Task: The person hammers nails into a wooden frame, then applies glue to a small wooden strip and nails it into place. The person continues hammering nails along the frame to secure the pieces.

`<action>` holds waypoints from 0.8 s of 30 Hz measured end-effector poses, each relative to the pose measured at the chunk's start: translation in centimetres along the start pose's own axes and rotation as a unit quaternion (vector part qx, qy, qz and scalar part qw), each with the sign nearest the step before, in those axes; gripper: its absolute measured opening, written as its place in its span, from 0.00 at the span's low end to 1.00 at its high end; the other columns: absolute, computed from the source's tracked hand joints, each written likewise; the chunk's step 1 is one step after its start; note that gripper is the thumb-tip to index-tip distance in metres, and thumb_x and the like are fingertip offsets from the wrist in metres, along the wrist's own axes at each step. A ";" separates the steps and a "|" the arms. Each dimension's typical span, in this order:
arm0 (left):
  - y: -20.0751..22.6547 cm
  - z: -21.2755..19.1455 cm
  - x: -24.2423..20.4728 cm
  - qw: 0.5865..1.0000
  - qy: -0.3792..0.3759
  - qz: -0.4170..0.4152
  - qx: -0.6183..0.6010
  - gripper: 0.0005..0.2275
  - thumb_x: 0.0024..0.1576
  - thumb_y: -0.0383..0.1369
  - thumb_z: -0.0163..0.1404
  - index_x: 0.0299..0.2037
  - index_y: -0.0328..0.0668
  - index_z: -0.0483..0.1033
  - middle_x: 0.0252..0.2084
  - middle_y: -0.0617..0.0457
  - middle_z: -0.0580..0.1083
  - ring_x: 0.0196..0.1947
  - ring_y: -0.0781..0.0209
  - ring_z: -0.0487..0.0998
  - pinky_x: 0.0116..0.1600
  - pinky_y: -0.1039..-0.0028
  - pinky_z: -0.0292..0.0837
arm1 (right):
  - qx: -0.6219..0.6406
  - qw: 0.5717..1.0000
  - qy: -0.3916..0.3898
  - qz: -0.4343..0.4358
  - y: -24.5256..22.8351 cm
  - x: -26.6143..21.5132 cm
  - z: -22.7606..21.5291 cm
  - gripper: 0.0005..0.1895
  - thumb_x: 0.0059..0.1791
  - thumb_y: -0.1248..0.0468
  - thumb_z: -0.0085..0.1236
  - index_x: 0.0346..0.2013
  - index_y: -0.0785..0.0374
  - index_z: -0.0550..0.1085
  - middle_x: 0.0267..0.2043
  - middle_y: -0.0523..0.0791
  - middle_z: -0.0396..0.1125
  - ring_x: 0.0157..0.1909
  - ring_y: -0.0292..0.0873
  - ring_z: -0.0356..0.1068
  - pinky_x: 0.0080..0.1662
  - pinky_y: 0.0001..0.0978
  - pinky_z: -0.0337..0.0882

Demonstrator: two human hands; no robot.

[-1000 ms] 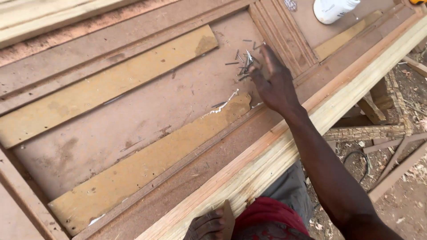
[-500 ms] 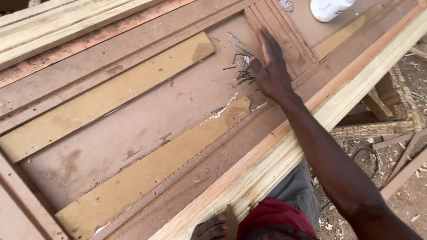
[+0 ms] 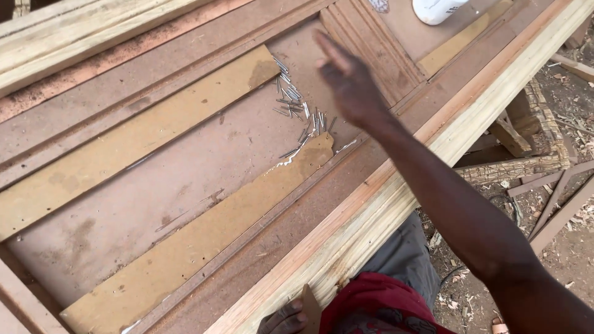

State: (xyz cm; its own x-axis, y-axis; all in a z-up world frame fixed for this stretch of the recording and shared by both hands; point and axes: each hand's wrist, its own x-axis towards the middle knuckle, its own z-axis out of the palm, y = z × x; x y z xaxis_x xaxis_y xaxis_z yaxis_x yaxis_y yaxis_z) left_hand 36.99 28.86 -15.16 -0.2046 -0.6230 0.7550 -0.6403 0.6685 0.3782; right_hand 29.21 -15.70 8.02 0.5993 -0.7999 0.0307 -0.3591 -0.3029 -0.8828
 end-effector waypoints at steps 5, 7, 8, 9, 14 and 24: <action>2.6 0.3 2.4 0.977 0.052 -0.174 -0.112 0.12 0.61 0.31 0.58 0.51 0.33 0.78 0.54 0.53 0.79 0.57 0.52 0.82 0.58 0.72 0.85 | -0.204 0.963 0.023 0.178 0.8 -6.2 -5.0 0.31 0.54 0.49 0.37 0.64 0.64 0.70 0.67 0.54 0.65 0.67 0.53 0.64 0.61 0.48 0.65; 3.0 -0.2 4.5 0.975 0.070 -0.177 -0.111 0.02 0.59 0.28 0.58 0.39 0.40 0.82 0.50 0.52 0.81 0.55 0.50 0.82 0.54 0.74 0.84 | -0.345 0.933 0.030 0.094 5.4 -7.6 -6.4 0.26 0.52 0.59 0.35 0.54 0.65 0.78 0.53 0.57 0.72 0.59 0.57 0.65 0.59 0.49 0.61; 3.8 0.5 2.1 0.974 0.075 -0.184 -0.106 0.02 0.59 0.28 0.58 0.39 0.40 0.82 0.50 0.52 0.81 0.55 0.50 0.82 0.54 0.74 0.84 | -0.346 0.934 0.022 0.090 5.8 -7.6 -6.3 0.26 0.52 0.59 0.35 0.54 0.65 0.78 0.53 0.57 0.72 0.59 0.57 0.65 0.59 0.49 0.61; 4.4 1.1 -0.2 0.856 0.048 -0.365 -0.363 0.11 0.59 0.23 0.55 0.51 0.30 0.74 0.59 0.49 0.75 0.59 0.55 0.79 0.55 0.74 0.85 | -0.362 0.926 0.038 0.100 6.2 -7.7 -6.3 0.27 0.51 0.60 0.36 0.56 0.66 0.78 0.54 0.61 0.70 0.58 0.62 0.65 0.57 0.54 0.63; 4.0 1.2 -0.5 0.661 -0.024 -0.530 -0.531 0.17 0.56 0.20 0.57 0.56 0.27 0.77 0.69 0.46 0.69 0.67 0.64 0.71 0.60 0.81 0.81 | -0.378 0.921 0.051 0.083 6.9 -8.2 -6.2 0.26 0.52 0.62 0.38 0.58 0.67 0.78 0.53 0.65 0.68 0.57 0.65 0.66 0.57 0.56 0.64; 4.2 -1.3 11.2 0.969 0.150 -0.197 -0.018 0.05 0.54 0.25 0.62 0.33 0.47 0.81 0.44 0.58 0.81 0.49 0.60 0.84 0.48 0.78 0.82 | -0.302 0.934 0.025 0.190 1.6 -6.2 -3.5 0.21 0.55 0.62 0.38 0.56 0.60 0.77 0.35 0.50 0.57 0.37 0.50 0.52 0.39 0.44 0.55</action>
